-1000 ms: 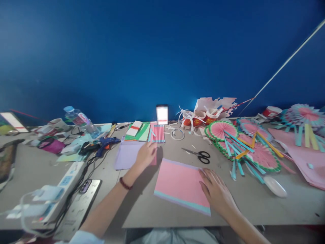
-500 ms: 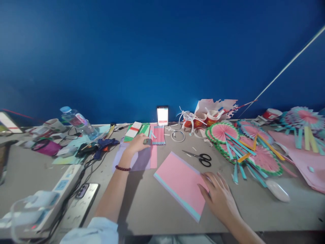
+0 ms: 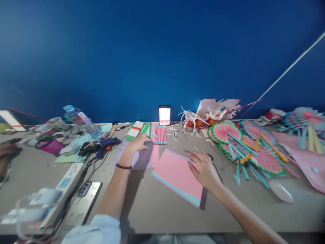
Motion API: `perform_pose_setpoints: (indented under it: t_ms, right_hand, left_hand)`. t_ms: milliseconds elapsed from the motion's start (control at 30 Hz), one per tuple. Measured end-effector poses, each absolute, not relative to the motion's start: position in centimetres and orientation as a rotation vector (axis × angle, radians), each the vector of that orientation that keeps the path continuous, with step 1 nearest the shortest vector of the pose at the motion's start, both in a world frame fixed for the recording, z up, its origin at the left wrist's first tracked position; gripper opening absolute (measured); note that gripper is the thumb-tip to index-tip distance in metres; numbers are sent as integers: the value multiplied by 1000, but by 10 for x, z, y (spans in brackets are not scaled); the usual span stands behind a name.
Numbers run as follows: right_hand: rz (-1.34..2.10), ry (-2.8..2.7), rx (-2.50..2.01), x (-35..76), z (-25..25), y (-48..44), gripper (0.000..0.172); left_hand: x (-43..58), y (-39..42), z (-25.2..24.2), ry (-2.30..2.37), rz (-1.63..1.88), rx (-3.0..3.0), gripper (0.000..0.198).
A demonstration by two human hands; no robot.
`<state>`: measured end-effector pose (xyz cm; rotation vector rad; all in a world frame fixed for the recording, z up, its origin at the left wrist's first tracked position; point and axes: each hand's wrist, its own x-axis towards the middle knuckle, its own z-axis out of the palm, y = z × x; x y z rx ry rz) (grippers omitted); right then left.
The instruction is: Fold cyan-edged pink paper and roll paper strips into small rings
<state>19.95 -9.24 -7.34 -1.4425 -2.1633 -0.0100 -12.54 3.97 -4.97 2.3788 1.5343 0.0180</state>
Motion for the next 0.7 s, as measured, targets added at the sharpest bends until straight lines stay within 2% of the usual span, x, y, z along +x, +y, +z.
perform_pose_setpoints:
  t_ms: [367, 500, 700]
  right_hand:
    - [-11, -2542, -1195, 201, -92, -110, 28]
    - [-32, -2586, -1203, 203, -94, -123, 35]
    - [-59, -2629, -1287, 196, -88, -139, 33]
  left_hand:
    - [-118, 32, -36, 1622, 65, 2469, 17]
    - [-114, 29, -31, 1672, 93, 2470, 21]
    - [-115, 31, -34, 1690, 73, 2466, 30]
